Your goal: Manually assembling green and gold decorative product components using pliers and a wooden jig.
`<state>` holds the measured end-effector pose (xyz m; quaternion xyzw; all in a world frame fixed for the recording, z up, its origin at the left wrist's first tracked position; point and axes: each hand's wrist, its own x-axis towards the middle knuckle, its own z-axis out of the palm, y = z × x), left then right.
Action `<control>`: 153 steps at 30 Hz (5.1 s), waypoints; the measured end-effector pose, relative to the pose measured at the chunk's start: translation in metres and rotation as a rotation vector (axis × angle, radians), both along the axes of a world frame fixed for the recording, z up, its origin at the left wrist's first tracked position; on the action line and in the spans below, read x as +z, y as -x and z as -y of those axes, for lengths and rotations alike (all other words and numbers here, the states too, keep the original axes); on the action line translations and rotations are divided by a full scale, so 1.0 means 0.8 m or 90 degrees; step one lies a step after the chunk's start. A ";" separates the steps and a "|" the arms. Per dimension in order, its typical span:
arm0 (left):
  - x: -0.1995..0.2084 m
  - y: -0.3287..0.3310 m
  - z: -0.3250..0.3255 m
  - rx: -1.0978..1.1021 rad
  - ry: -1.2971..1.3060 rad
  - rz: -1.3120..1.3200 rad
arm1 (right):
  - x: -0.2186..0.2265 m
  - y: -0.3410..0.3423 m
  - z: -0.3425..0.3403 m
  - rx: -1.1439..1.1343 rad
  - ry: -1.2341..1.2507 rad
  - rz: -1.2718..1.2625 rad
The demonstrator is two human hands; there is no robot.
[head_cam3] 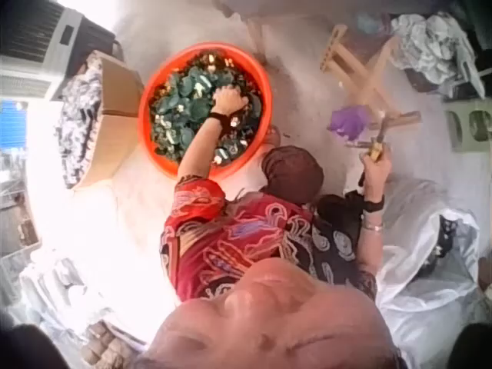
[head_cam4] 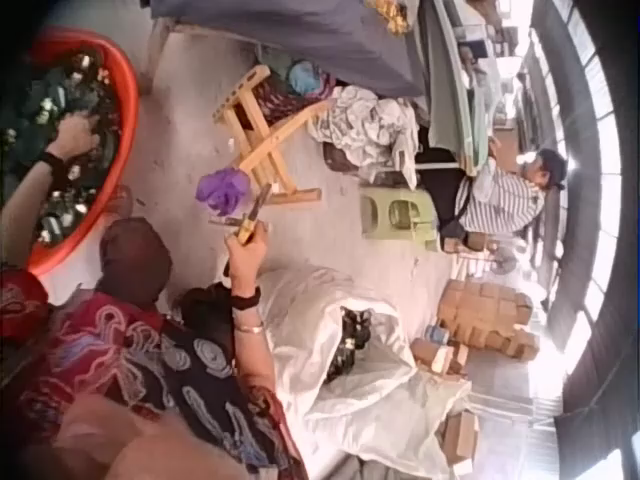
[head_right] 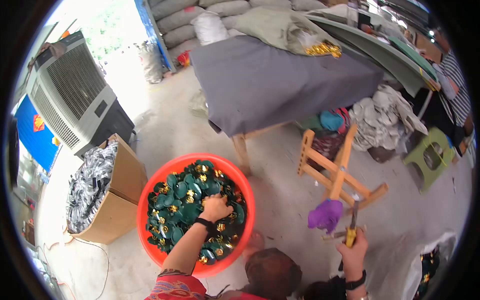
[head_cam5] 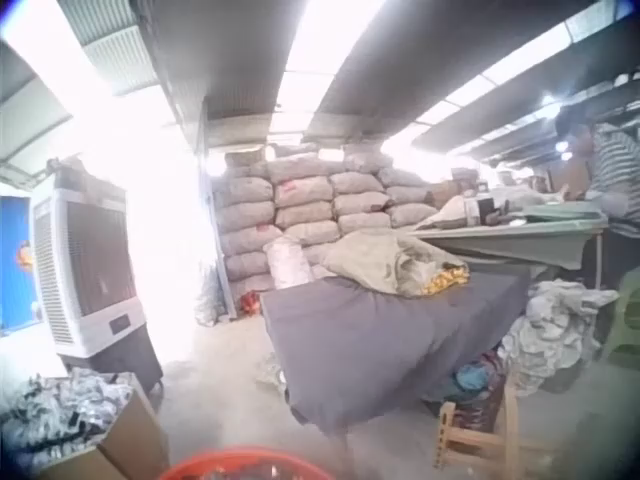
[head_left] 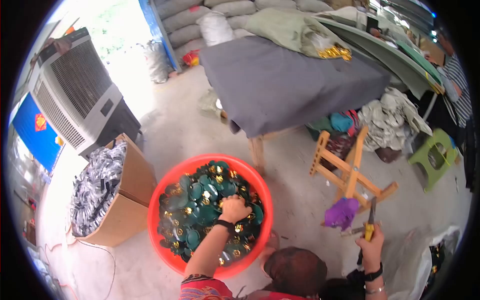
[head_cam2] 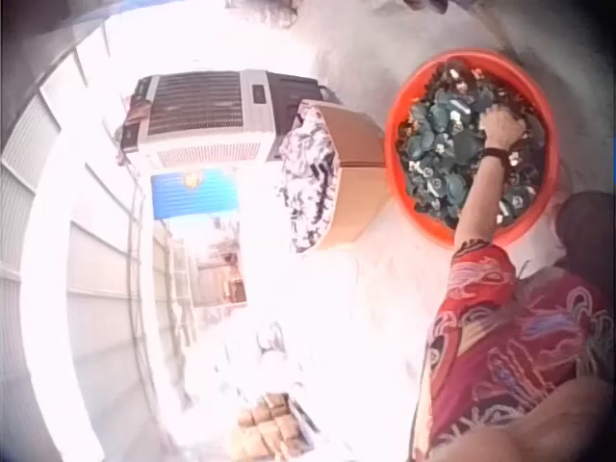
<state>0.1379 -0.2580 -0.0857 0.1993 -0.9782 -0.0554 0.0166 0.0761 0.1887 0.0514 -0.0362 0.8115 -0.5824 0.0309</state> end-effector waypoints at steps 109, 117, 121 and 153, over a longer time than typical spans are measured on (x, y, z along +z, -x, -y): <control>-0.014 -0.095 0.050 0.117 -0.079 -0.304 | 0.008 0.003 -0.010 0.007 -0.120 -0.088; -0.003 -0.093 0.040 0.106 -0.080 -0.324 | 0.015 0.001 -0.009 0.005 -0.113 -0.087; -0.004 -0.094 0.040 0.100 -0.072 -0.333 | 0.008 0.003 -0.009 0.017 -0.127 -0.087; -0.002 -0.096 0.044 0.133 -0.096 -0.342 | 0.003 0.004 0.002 0.063 -0.139 -0.068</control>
